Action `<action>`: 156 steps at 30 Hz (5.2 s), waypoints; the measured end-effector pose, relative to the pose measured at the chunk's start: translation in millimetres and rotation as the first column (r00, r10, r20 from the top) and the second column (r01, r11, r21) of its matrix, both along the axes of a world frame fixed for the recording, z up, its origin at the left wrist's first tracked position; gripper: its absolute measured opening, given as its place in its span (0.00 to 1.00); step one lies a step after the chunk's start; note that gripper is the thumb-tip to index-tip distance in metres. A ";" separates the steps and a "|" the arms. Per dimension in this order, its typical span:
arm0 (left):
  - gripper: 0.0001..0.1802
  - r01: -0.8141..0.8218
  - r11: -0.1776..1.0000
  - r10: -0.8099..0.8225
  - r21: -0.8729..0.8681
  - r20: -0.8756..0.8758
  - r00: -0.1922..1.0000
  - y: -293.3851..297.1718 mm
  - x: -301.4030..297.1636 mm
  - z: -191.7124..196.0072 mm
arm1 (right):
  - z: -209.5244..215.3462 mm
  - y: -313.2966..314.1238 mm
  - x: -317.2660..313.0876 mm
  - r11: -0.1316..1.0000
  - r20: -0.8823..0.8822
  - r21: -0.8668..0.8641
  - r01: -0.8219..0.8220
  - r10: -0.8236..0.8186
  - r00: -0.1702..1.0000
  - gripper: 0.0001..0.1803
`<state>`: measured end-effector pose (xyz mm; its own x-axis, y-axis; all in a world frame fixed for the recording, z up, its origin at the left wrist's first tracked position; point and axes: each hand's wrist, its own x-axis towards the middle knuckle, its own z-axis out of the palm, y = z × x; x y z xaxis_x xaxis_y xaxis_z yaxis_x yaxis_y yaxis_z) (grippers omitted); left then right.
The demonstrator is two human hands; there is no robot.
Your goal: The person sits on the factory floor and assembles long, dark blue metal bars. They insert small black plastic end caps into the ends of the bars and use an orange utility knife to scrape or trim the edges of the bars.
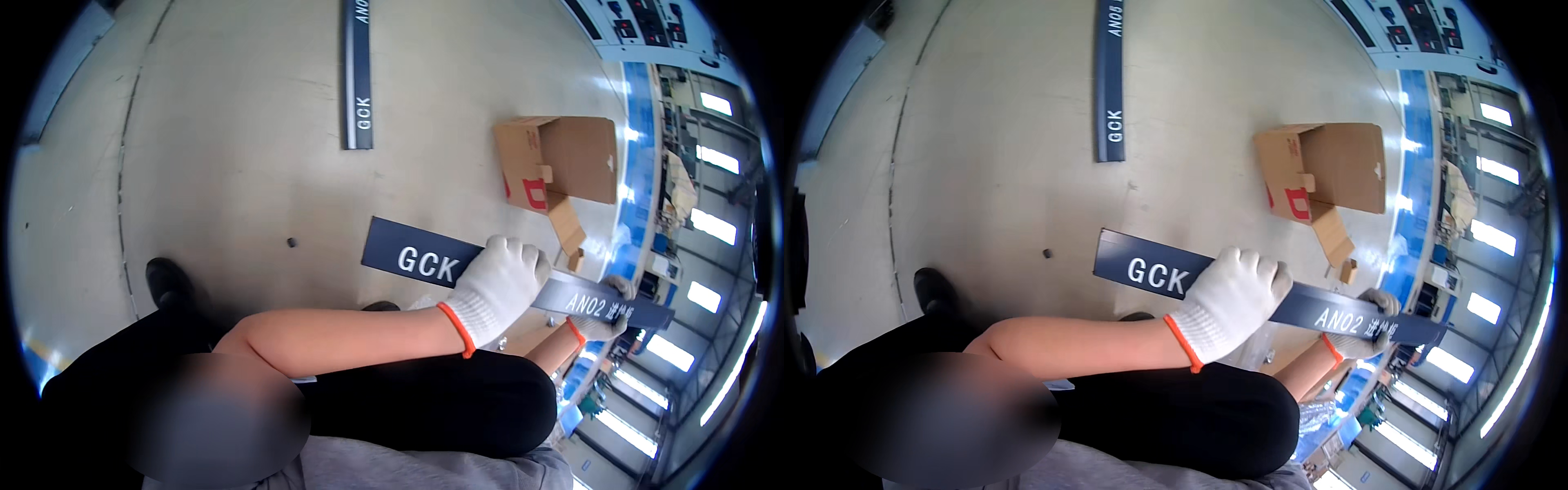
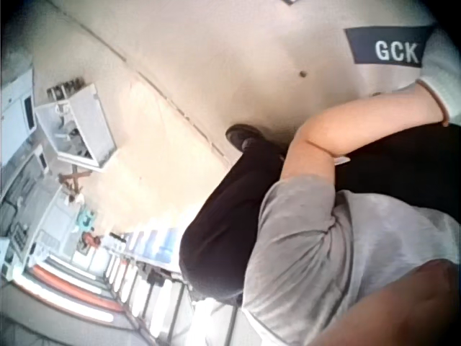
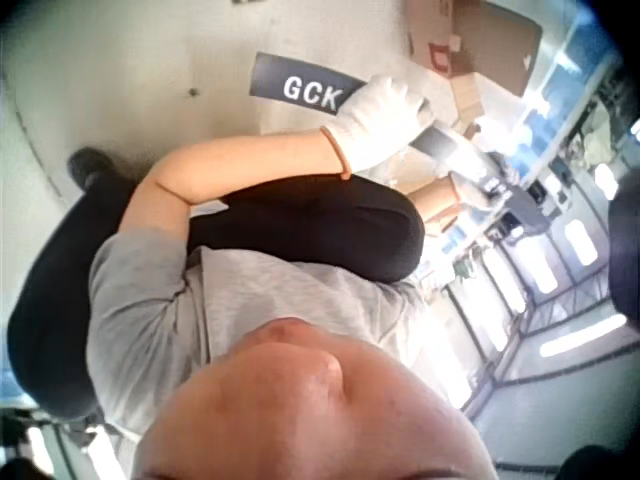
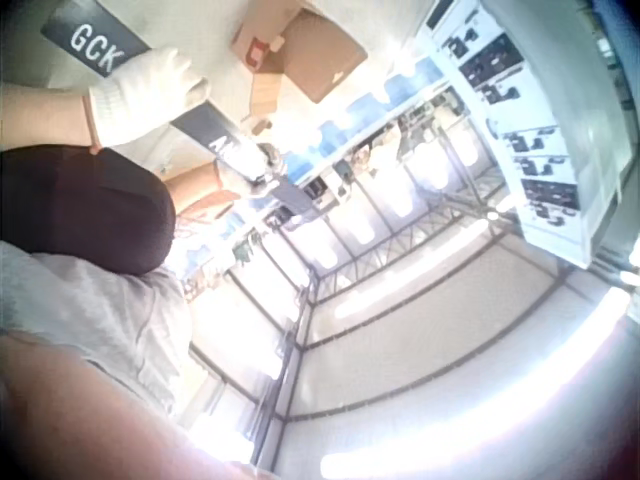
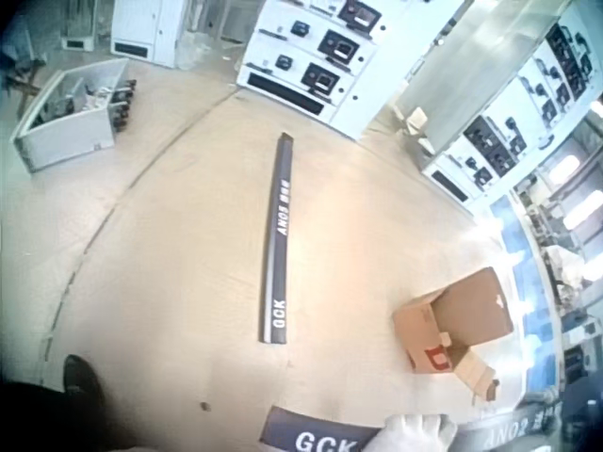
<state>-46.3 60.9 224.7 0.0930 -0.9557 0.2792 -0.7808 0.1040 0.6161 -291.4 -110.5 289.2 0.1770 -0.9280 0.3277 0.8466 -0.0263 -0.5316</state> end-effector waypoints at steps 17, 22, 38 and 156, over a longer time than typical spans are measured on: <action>0.52 -0.140 0.938 0.347 0.318 -0.860 0.375 16.9 82.9 -77.4 | -265.2 224.4 102.9 0.207 -0.214 0.848 -0.488 0.976 0.042 0.33; 0.47 -0.360 0.915 0.191 0.180 -0.982 -0.006 5.0 92.7 -113.3 | -278.1 213.9 98.7 0.118 0.135 0.817 -0.565 0.913 0.385 0.26; 0.34 -0.430 0.830 0.114 0.354 -0.864 -0.491 46.4 130.7 -168.0 | -281.4 193.1 91.4 0.428 -0.463 0.627 -0.651 0.877 0.130 0.19; 0.24 0.876 -0.034 0.020 0.481 -0.876 0.481 -21.3 -78.4 -179.0 | -17.2 457.1 -676.7 -0.014 -0.609 -0.715 0.699 0.502 -0.613 0.25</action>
<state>-124.7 39.6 45.7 -0.7984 -0.2443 -0.5503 -0.2976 -0.6345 0.7134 -968.1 346.5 272.0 -0.8777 -0.1816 0.4434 -0.3422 0.8853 -0.3149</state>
